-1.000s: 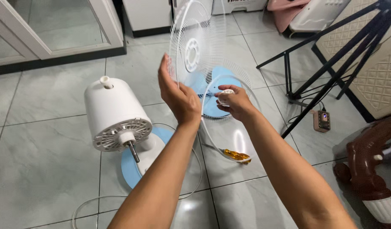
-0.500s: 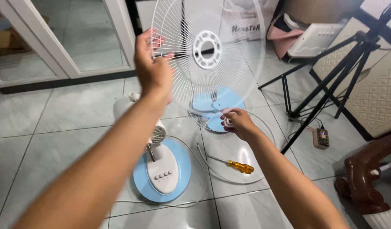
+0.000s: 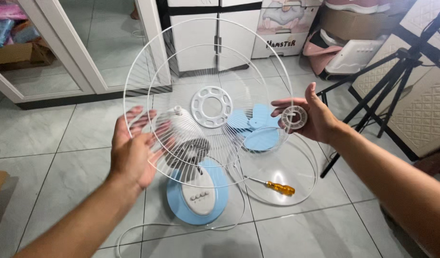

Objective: The person reassembles an electric fan by attaching the motor housing, front grille, fan blades, and rear grille. They use a screwdriver to secure the components and tighten the blade nut.

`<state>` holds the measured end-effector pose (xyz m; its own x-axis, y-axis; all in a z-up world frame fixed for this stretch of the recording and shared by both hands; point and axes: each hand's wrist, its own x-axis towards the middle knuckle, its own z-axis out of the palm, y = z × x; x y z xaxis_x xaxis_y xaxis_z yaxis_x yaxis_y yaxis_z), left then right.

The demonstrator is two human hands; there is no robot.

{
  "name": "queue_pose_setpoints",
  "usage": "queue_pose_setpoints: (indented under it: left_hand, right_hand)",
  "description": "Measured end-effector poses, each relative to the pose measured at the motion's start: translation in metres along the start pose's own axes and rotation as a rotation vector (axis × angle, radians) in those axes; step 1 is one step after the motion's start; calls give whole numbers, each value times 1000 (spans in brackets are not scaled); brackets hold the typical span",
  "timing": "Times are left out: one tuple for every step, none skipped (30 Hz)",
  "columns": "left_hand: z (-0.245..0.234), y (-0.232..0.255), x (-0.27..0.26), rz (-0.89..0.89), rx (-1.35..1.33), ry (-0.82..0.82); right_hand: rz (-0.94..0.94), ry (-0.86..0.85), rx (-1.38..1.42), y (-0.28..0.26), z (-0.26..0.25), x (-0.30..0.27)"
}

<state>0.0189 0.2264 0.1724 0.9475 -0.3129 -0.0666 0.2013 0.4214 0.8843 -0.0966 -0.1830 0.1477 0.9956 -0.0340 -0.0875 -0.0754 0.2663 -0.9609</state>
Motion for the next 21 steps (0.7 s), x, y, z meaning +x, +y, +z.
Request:
queue_pose_setpoints:
  left_hand:
    - [-5, -4, -6, 12, -31, 9]
    - [-9, -10, -12, 7, -68, 26]
    - [-10, -16, -17, 2, -105, 44]
    - [-13, -19, -20, 12, -143, 63]
    - [-17, -20, -24, 21, -135, 38]
    - [-21, -22, -30, 24, -124, 17]
    - [-25, -24, -35, 27, -113, -4]
    - [-28, -23, -38, -15, -83, -32]
    - [-34, -18, -39, -56, -55, -59]
    - [-38, -12, -38, -92, -26, -92]
    - [-43, -5, -37, -143, 13, -168]
    - [-48, 4, -36, -200, 56, -245]
    - [-52, 9, -38, -256, 98, -322]
    - [-54, 10, -41, -268, 218, -334]
    - [-57, 12, -44, -278, 339, -347]
    - [-59, 10, -49, -290, 458, -357]
    - [-59, 6, -52, -255, 500, -355]
    - [-58, 2, -55, -222, 547, -350]
    - [-58, -1, -58, -189, 593, -345]
    - [-58, -2, -58, -145, 559, -380]
    - [-59, 0, -56, -100, 524, -414]
  right_hand:
    - [-29, -94, -32, -4, 8, -6]
    - [-43, -45, -134, -5, 18, -11]
    - [-58, 3, -237, -4, 28, -13]
    - [-83, 41, -343, -5, 37, -10]
    - [-141, 80, -394, -4, 45, -8]
    - [-193, 119, -439, 4, 53, -11]
    - [-246, 159, -484, 11, 60, -13]
    - [-257, 194, -475, 15, 64, -17]
    - [-268, 229, -467, 20, 67, -22]
    - [-287, 266, -460, 22, 68, -25]
    - [-299, 280, -504, 23, 68, -29]
    - [-307, 296, -542, 25, 68, -35]
    - [-315, 312, -582, 29, 69, -39]
    - [-312, 299, -636, 32, 70, -42]
    - [-309, 284, -691, 35, 72, -43]
    - [-303, 267, -746, 40, 74, -45]
    - [-315, 249, -723, 46, 77, -45]
    - [-326, 231, -695, 55, 82, -44]
    - [-337, 214, -667, 63, 87, -43]
    - [-341, 228, -655, 67, 90, -41]
    - [-345, 243, -644, 71, 92, -39]
